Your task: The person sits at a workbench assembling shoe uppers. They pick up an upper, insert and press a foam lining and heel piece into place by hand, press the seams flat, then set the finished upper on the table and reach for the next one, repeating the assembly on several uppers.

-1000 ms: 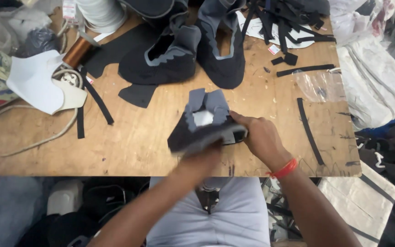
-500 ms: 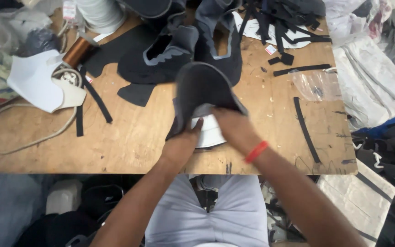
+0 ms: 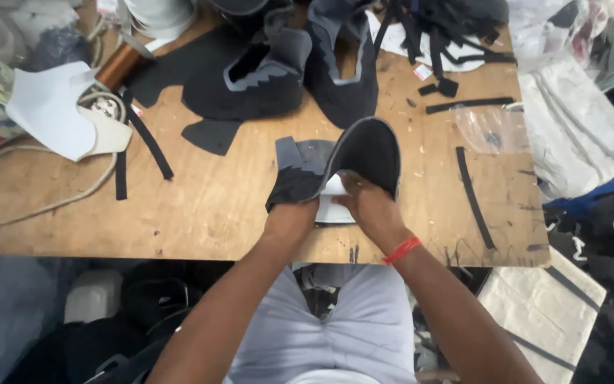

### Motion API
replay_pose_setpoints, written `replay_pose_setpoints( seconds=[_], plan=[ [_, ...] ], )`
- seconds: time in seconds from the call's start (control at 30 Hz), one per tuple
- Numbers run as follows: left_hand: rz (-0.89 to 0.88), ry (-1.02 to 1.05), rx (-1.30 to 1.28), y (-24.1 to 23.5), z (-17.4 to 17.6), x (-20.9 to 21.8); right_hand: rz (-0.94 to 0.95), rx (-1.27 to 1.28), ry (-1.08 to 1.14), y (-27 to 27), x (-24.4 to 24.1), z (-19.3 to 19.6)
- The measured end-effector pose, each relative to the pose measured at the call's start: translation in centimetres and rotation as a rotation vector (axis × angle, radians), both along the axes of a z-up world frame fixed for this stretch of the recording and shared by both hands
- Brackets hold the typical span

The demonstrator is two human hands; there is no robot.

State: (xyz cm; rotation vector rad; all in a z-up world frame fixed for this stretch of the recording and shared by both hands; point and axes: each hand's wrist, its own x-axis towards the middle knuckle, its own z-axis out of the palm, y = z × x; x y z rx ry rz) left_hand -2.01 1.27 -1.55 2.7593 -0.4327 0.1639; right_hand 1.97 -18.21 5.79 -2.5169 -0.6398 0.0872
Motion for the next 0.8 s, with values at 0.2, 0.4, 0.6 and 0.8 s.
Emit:
replay_pose_setpoints(
  seconds=[0.2,0.4,0.6,0.8],
  plan=[
    [-0.097,-0.323,0.175,0.6,0.6,-1.9,-0.145,-0.084,0.019,0.9,0.4,-0.9],
    [0.067,0.11,-0.193,-3.3,2.8,-1.4,-0.268,-0.024,-0.026,1.1,2.3,-3.4],
    [0.265,-0.28,-0.162,-4.7,4.8,-0.1,-0.182,-0.384,0.103,5.8,3.3,-1.3],
    [0.246,0.062,-0.15,-4.3,5.1,0.7,-0.125,-0.378,0.157,1.6,11.8,-2.6]
  ],
)
